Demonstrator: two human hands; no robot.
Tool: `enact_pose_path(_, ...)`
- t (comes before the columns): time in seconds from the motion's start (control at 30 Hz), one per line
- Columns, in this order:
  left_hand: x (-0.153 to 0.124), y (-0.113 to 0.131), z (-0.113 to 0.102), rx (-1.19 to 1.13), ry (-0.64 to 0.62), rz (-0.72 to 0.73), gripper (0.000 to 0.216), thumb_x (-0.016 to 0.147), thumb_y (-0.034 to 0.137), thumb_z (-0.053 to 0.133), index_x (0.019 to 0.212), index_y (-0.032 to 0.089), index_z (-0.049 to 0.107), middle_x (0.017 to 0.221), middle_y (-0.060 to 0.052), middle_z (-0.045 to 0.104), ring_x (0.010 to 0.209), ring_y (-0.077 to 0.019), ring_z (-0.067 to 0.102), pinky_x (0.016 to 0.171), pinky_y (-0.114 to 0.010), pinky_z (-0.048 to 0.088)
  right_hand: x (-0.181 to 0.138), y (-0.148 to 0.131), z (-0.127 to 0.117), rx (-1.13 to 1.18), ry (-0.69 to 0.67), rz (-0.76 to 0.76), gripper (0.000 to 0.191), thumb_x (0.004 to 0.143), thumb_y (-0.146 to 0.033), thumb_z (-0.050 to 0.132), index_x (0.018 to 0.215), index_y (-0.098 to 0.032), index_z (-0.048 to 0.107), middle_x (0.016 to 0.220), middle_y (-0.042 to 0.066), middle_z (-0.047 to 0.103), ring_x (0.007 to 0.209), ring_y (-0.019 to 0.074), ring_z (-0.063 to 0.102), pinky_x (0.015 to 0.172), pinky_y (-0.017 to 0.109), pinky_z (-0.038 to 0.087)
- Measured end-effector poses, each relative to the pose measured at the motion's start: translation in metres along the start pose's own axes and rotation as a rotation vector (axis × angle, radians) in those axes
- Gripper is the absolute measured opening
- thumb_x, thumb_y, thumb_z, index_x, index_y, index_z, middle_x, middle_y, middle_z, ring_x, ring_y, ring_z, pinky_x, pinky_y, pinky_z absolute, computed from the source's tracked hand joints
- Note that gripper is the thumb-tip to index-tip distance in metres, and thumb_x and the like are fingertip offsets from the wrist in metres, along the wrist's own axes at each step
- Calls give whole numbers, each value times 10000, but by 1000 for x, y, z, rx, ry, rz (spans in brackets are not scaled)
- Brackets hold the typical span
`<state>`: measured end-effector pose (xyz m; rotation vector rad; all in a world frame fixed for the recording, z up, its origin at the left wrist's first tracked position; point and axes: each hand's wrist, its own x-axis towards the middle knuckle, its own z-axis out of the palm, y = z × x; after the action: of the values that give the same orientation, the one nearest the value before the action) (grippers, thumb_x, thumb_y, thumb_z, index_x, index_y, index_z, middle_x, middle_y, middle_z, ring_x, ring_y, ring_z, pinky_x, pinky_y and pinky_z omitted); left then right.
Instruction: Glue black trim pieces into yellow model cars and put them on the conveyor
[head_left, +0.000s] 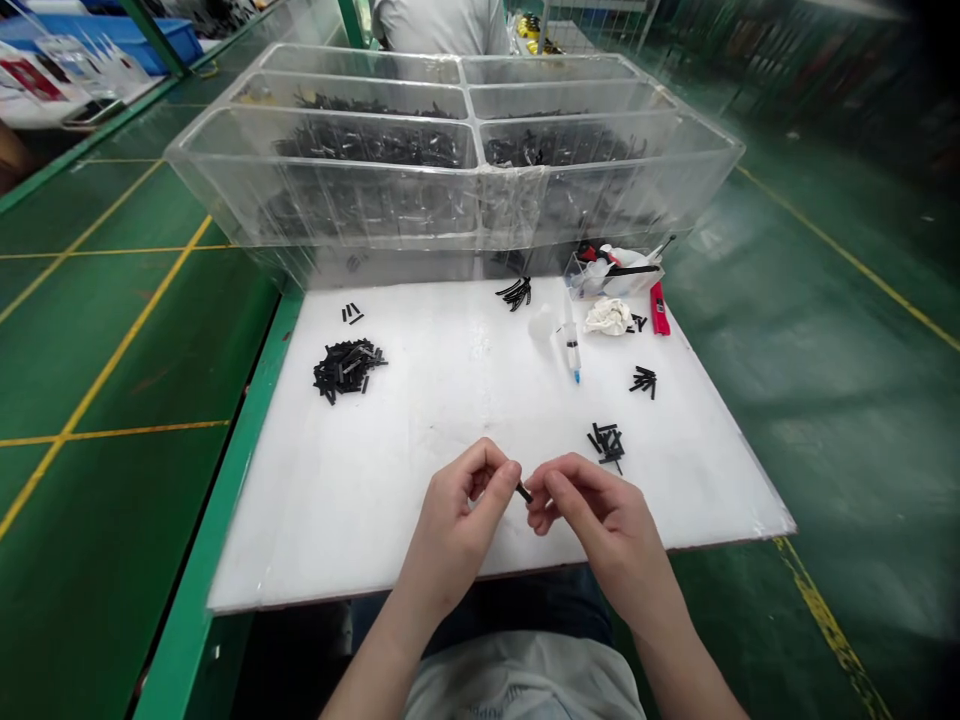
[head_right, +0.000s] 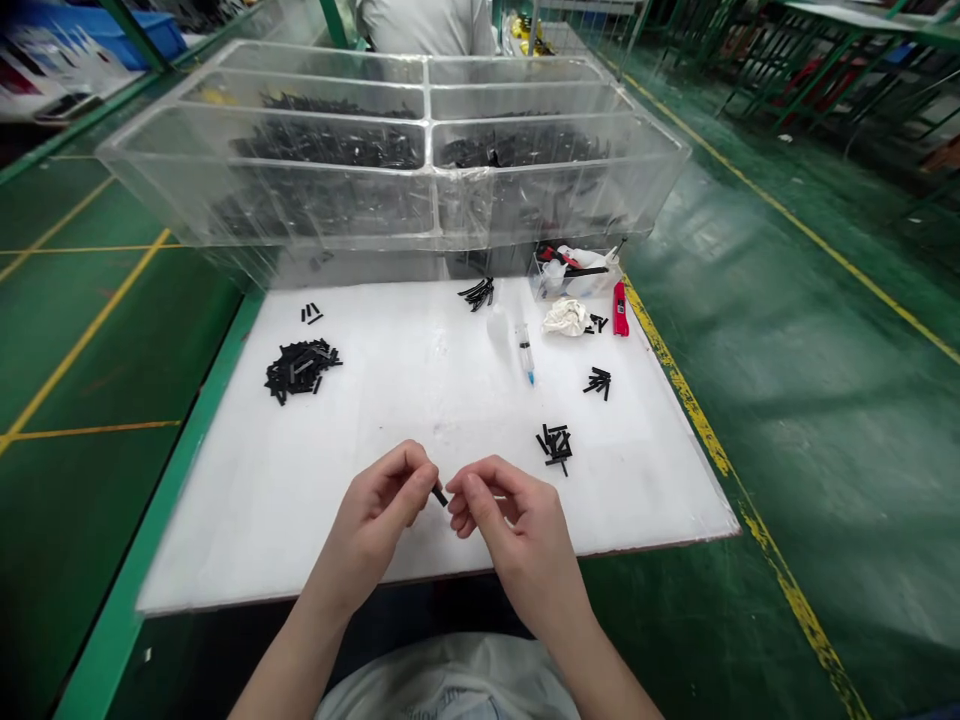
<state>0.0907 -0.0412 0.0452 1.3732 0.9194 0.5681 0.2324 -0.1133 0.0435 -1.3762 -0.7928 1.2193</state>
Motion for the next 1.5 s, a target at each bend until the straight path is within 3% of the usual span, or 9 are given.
enact_pose_path(0.3,-1,3,0,-50,-18,-8,321,942,387,509,688,195,469,642,49,417,600,-101,361,574,-246,321,-7,-5,8,206,-50,140,225,832,-383,722,765,-179,655,633,-14,621,582,96,581,565,213,496)
enact_pose_path(0.5,-3,1,-3,-74,7,17,363,990,424,410,780,190,590,697,28,539,591,-97,410,588,-248,353,-6,-6,9,300,-61,179,224,818,-372,737,752,-177,649,608,-15,627,544,90,567,527,208,458)
enact_pose_path(0.7,-2,2,-3,-38,11,13,307,936,400,531,707,195,543,670,33,517,644,-108,466,605,-236,370,-7,-3,8,323,-104,215,270,811,-421,724,745,-181,619,608,-12,611,543,100,547,513,216,427)
enact_pose_path(0.77,2,-2,-3,9,36,21,295,944,400,507,737,199,567,686,30,532,660,-115,488,626,-237,385,-6,1,0,210,-22,156,278,818,-437,706,751,-185,610,611,-15,593,552,107,536,532,230,426)
enact_pose_path(0.9,13,-17,-5,169,180,50,281,947,393,480,774,204,595,723,15,566,722,-137,532,678,-245,403,0,11,-33,-305,324,-19,268,853,-433,648,752,-189,602,637,-13,550,609,130,511,597,260,421)
enact_pose_path(1.0,19,-29,-4,264,208,30,291,931,427,497,770,209,602,696,18,571,630,-135,496,602,-253,383,2,17,-59,-608,399,-46,291,870,-445,604,735,-188,615,651,1,568,599,137,493,571,263,405)
enact_pose_path(1.17,20,-37,1,371,242,65,302,917,449,505,758,216,611,619,25,543,539,-135,437,531,-263,352,18,17,-96,-730,542,-82,327,846,-488,607,722,-186,632,628,11,611,572,148,539,573,265,437)
enact_pose_path(1.33,19,-35,3,401,234,61,316,929,457,485,769,218,614,624,25,555,534,-136,448,535,-263,359,61,12,-130,-921,685,-157,233,817,-403,618,786,-174,645,722,50,655,640,182,574,677,318,440)
enact_pose_path(1.5,20,-38,2,416,237,73,305,931,439,485,769,212,609,636,21,565,544,-136,466,550,-264,367,64,10,-130,-948,687,-170,178,817,-320,583,733,-171,634,698,61,646,633,190,563,665,330,440)
